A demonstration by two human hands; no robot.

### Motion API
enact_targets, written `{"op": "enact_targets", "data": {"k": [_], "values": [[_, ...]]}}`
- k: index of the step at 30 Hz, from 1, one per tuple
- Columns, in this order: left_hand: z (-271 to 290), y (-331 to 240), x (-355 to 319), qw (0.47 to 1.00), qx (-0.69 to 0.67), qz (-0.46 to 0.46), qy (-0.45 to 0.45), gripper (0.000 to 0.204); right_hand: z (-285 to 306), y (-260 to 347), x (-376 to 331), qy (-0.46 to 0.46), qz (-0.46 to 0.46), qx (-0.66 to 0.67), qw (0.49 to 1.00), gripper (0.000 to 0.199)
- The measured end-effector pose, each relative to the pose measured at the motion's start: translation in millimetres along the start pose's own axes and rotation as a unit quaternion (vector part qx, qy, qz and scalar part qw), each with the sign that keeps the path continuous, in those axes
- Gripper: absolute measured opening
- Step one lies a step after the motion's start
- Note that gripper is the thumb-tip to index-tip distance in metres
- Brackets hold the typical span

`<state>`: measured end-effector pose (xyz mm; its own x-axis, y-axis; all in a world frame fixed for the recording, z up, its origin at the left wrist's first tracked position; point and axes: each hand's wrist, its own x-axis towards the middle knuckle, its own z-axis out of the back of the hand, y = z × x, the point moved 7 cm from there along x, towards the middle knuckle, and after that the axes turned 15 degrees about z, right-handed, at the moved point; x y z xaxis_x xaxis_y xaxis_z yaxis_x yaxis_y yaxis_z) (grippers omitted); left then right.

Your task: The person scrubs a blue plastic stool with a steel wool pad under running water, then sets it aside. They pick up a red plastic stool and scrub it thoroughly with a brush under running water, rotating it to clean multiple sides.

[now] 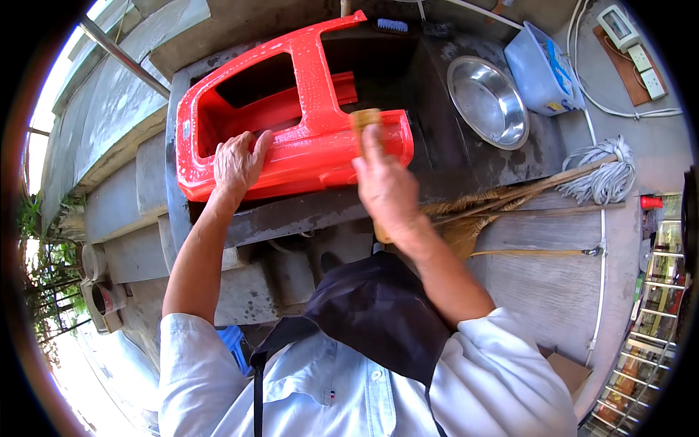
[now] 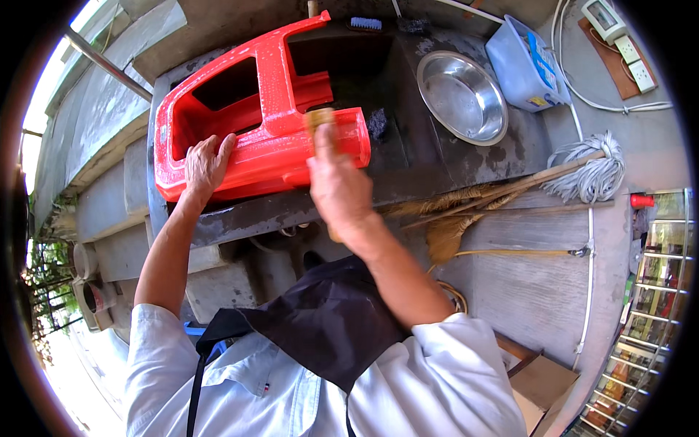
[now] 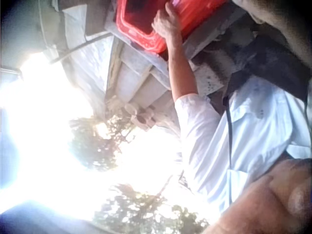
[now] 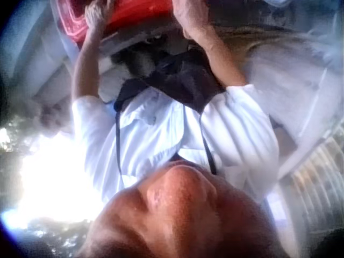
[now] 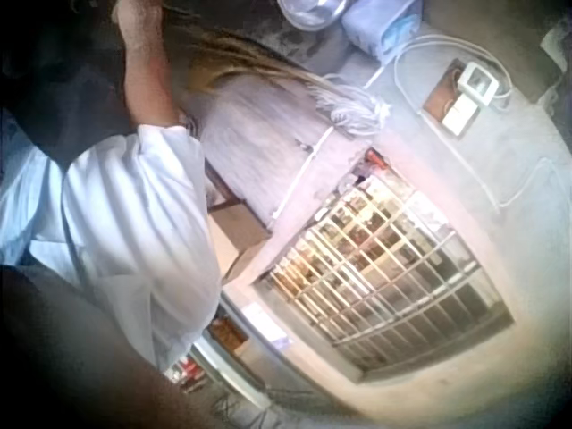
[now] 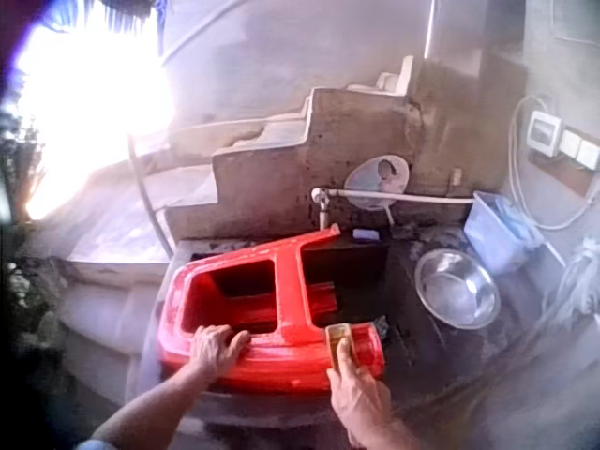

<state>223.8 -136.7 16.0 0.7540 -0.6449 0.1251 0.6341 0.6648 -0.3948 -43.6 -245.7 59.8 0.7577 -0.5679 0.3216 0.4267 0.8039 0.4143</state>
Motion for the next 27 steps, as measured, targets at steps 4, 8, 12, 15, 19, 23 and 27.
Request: {"op": "enact_targets", "data": {"k": [4, 8, 12, 15, 19, 23, 27], "values": [[-1, -2, 1, 1.0, 0.005, -0.001, -0.012, 0.061, 19, -26, -11, 0.038, -0.052, -0.039, 0.997, 0.066], [-8, -2, 3, 1.0, 0.005, 0.0, -0.003, 0.061, -14, 11, -10, 0.037, -0.022, 0.014, 0.999, 0.068], [1, 3, 2, 1.0, 0.0, 0.005, -0.007, 0.062, 33, -27, -11, 0.091, -0.076, -0.061, 0.991, 0.065], [1, -4, 2, 1.0, -0.006, 0.0, -0.006, 0.062, 29, -9, -6, 0.156, -0.015, -0.084, 0.984, 0.065], [-1, 2, 1, 1.0, -0.002, -0.006, -0.001, 0.059, 17, 5, 17, 0.277, 0.127, -0.138, 0.943, 0.066], [6, -5, 1, 1.0, -0.017, -0.012, -0.006, 0.059, 84, -37, 28, 0.332, 0.203, -0.253, 0.886, 0.063], [1, -3, 2, 1.0, -0.015, -0.006, 0.001, 0.059, 60, -18, 56, 0.329, 0.324, -0.267, 0.846, 0.069]]}}
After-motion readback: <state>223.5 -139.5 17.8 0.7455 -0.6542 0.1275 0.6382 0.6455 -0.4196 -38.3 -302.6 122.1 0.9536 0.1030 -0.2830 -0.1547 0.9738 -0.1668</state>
